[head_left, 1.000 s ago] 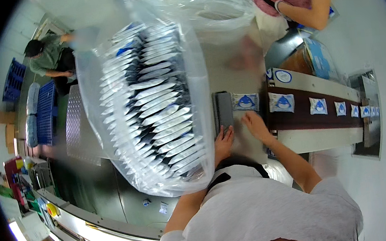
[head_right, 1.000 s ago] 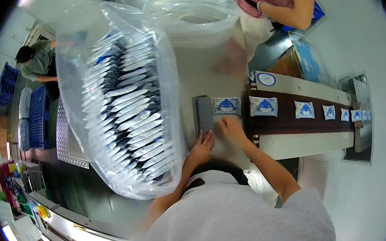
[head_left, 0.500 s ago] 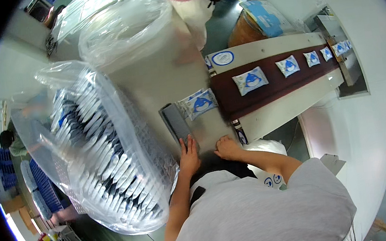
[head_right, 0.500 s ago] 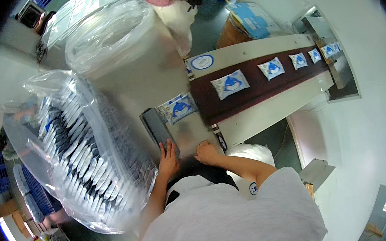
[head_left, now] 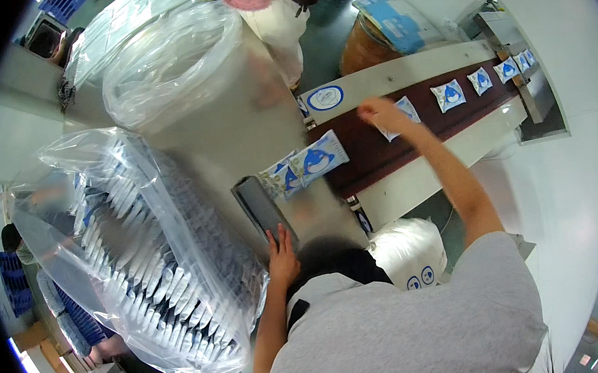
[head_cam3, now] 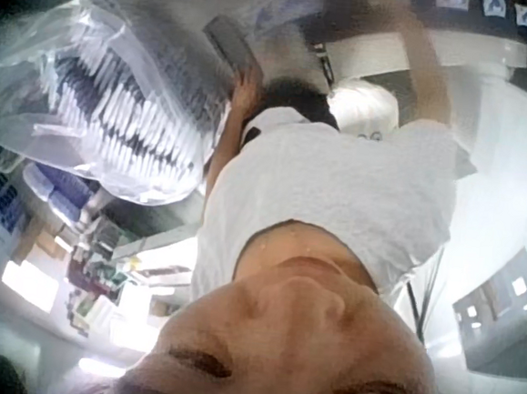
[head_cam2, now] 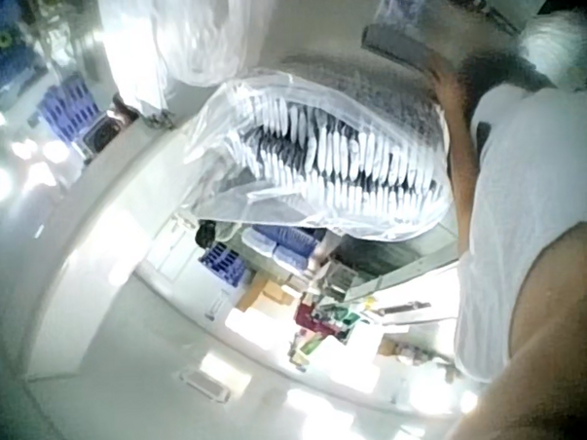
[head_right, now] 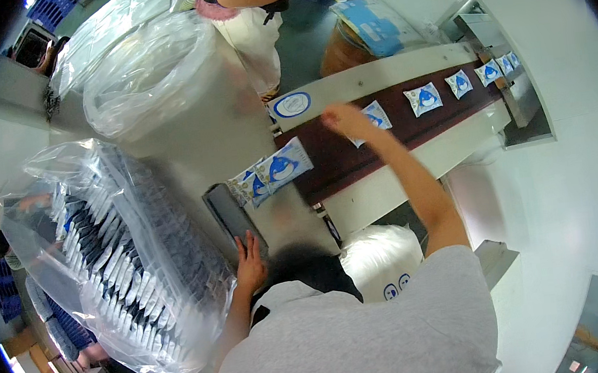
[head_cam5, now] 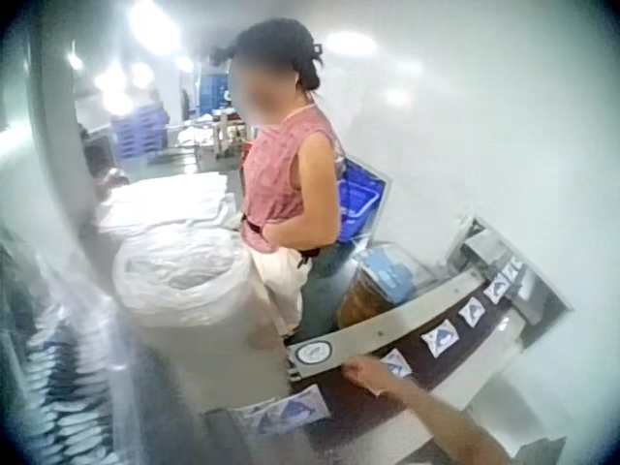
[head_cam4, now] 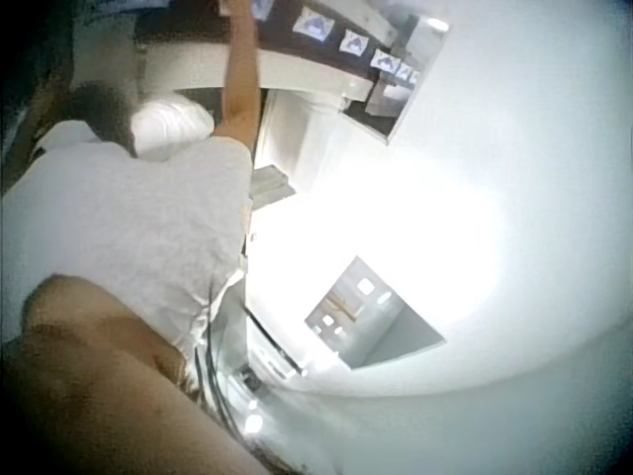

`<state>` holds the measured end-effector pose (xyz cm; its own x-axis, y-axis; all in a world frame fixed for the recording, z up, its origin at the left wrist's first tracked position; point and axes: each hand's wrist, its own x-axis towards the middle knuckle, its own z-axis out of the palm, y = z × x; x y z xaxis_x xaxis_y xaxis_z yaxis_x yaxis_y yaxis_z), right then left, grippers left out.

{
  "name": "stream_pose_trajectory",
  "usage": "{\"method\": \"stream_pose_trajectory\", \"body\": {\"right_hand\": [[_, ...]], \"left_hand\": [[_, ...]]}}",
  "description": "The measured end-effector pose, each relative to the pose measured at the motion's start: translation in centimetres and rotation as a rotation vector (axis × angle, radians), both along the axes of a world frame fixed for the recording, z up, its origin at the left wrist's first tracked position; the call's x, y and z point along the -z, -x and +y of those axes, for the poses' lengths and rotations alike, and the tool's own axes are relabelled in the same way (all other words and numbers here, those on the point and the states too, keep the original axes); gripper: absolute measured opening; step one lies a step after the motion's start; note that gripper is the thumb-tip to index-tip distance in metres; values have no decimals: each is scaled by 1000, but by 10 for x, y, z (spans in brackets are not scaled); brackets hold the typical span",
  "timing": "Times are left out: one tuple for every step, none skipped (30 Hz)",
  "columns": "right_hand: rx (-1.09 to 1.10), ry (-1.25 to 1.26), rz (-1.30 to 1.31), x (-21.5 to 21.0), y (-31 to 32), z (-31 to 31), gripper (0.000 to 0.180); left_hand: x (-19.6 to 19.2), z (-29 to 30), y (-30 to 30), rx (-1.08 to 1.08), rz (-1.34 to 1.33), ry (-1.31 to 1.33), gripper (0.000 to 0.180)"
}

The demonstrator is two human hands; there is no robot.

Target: The person takes small white and blue pouches from a large clear plastic bag and places them one by one onto a moving conveyor belt.

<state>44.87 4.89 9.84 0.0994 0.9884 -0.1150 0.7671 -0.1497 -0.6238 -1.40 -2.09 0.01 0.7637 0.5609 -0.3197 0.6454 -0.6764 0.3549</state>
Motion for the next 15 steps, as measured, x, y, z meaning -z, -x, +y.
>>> {"method": "stream_pose_trajectory", "body": {"right_hand": [[21,-58,-171,5,-42,-5,21],[34,-3,-429,13,-81,-11,26],[106,46,-565,13,-100,-17,34],[115,296,-672,7,-116,-17,39],[138,363,-699,3,-128,-21,41],[110,382,-779,12,-156,-37,43],[123,520,-805,10,-160,-38,44],[100,514,-888,11,-155,-41,45],[78,656,-922,12,-164,-46,46],[132,676,-903,22,-182,-61,48],[123,610,-797,25,-172,-57,51],[87,578,-778,26,-166,-59,52],[54,540,-764,20,-159,-55,54],[-80,546,-839,18,-159,-46,52],[-208,552,-915,12,-156,-36,52]], "left_hand": [[2,0,-1,-14,-10,15,73],[4,-1,-2,-28,-19,32,73],[1,0,-1,-40,-11,35,73],[-7,2,-2,-22,-8,41,73],[-12,2,0,-9,-6,46,73],[-11,3,-3,-15,-8,46,73],[-7,2,1,-3,-11,28,74],[-3,-1,7,-2,-9,8,75],[4,-3,8,-21,-1,7,75],[11,-3,5,-8,-11,-14,73],[14,-5,7,-16,-4,-31,73],[-2,-1,3,-18,17,14,72],[1,-1,4,-36,22,13,72],[3,-2,6,-15,23,-9,72],[1,0,4,-5,22,-23,73]]}}
